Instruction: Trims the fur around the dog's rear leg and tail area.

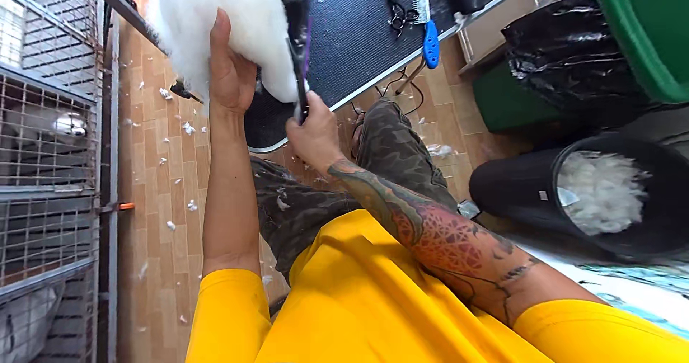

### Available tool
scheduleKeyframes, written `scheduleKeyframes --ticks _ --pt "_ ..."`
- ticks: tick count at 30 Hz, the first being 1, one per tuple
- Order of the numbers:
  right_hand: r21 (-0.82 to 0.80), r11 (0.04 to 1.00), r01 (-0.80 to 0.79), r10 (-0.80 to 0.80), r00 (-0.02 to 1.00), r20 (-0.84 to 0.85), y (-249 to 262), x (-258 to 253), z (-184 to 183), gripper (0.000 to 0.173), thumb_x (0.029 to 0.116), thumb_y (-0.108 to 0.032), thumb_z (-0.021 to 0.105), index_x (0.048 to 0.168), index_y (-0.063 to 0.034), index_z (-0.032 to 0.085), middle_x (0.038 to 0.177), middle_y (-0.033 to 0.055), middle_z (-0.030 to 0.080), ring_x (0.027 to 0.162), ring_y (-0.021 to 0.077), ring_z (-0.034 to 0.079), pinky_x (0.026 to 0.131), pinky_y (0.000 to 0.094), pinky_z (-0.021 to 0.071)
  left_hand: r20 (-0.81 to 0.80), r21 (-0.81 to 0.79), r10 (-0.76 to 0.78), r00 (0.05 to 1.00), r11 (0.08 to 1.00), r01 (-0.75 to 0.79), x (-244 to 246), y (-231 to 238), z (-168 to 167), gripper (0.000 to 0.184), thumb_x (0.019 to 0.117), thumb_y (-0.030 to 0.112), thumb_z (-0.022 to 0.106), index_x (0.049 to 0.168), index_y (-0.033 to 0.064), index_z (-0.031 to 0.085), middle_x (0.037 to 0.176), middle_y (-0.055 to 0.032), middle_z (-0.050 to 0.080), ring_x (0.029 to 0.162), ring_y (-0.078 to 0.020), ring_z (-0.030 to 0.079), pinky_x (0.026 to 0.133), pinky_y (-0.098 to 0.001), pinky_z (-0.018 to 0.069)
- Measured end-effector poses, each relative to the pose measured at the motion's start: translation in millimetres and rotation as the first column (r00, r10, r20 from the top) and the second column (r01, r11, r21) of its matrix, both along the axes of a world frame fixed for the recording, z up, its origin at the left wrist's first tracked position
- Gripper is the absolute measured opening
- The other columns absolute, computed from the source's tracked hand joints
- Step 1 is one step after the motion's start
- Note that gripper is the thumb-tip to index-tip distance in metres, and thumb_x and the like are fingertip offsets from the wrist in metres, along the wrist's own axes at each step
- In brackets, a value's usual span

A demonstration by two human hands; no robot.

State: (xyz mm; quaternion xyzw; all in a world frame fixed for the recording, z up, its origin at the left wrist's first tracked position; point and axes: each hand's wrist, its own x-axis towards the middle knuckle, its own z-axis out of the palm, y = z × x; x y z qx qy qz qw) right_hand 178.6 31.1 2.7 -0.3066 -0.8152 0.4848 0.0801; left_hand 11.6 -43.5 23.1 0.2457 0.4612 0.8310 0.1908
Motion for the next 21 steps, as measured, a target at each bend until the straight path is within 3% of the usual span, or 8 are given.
scheduleKeyframes --ticks 3,6,9,11,13,16,19,21 --pt "0.089 0.994 0.071 -0.058 0.988 -0.145 5 9 1 0.023 0.0905 -0.015 0.062 0.112 -0.0076 0.061 0.071 0.0079 0.064 0.062 0.0269 0.066 0.055 0.0496 0.0521 0.004 0.012 0.026 1.0 1.0 -0.026 2 3 -1 0.054 0.104 0.045 0.048 0.141 0.0064 0.042 0.128 -0.0148 0.061 0.119 -0.0269 0.061 0.104 -0.0499 0.0508" --pt "0.137 0.991 0.006 0.032 0.96 -0.278 -5 5 11 0.016 0.0901 -0.016 0.062 0.104 -0.0086 0.062 0.064 0.005 0.061 0.054 0.0238 0.062 0.047 0.0463 0.0487 0.035 0.017 0.049 0.998 0.999 -0.05 7 7 2 0.049 0.1061 0.045 0.044 0.139 0.0084 0.044 0.125 -0.013 0.063 0.117 -0.025 0.062 0.101 -0.0483 0.0529" --pt "0.048 0.997 -0.066 0.072 0.988 -0.136 13 -8 20 0.026 0.0879 -0.014 0.064 0.114 -0.0099 0.066 0.078 0.011 0.069 0.07 0.031 0.069 0.057 0.0553 0.0532 0.053 0.016 0.056 0.997 0.998 -0.057 8 8 3 0.05 0.1066 0.047 0.041 0.139 0.0095 0.045 0.126 -0.0133 0.063 0.116 -0.0261 0.062 0.1 -0.0504 0.0532" --pt "-0.013 1.0 -0.027 0.026 0.997 -0.066 31 -10 19 0.033 0.0867 -0.013 0.065 0.12 -0.0105 0.066 0.089 0.0122 0.072 0.081 0.0315 0.071 0.066 0.0583 0.0551 0.05 0.025 0.054 0.997 0.998 -0.055 8 8 3 0.049 0.1063 0.047 0.043 0.138 0.0099 0.046 0.126 -0.0131 0.063 0.116 -0.0268 0.062 0.1 -0.051 0.0529" --pt "0.026 0.999 0.028 -0.024 0.991 -0.131 34 -4 19 0.03 0.0866 -0.014 0.064 0.116 -0.0106 0.066 0.082 0.0091 0.07 0.073 0.0275 0.069 0.061 0.0529 0.0537 0.048 0.031 0.054 0.997 0.998 -0.055 7 8 1 0.049 0.1054 0.047 0.046 0.138 0.0098 0.046 0.126 -0.0132 0.063 0.116 -0.0268 0.062 0.1 -0.0508 0.0529" --pt "0.099 0.994 -0.036 0.064 0.953 -0.296 18 0 19 0.021 0.0888 -0.015 0.063 0.109 -0.0101 0.066 0.071 0.0051 0.066 0.061 0.0223 0.066 0.052 0.0466 0.052 0.056 0.019 0.069 0.996 0.997 -0.07 9 9 0 0.047 0.1064 0.046 0.044 0.137 0.0098 0.047 0.124 -0.0123 0.063 0.115 -0.025 0.063 0.1 -0.0489 0.0534" --pt "0.018 0.994 -0.109 0.11 0.982 -0.157 27 -9 19 0.03 0.0878 -0.014 0.065 0.118 -0.0101 0.068 0.085 0.0103 0.071 0.076 0.0284 0.071 0.063 0.0545 0.0557 0.041 0.026 0.082 0.996 0.996 -0.083 8 11 0 0.046 0.107 0.042 0.045 0.139 0.0084 0.044 0.126 -0.014 0.062 0.118 -0.0267 0.062 0.102 -0.0505 0.0521" --pt "-0.014 0.998 -0.065 0.064 0.996 -0.069 49 -9 12 0.036 0.0879 -0.015 0.066 0.123 -0.0087 0.067 0.092 0.0135 0.073 0.082 0.0315 0.072 0.069 0.0583 0.0565 0.043 0.024 0.11 0.993 0.994 -0.111 8 15 1 0.043 0.1063 0.036 0.049 0.137 0.0068 0.045 0.124 -0.0146 0.063 0.116 -0.0272 0.063 0.101 -0.0511 0.0527"
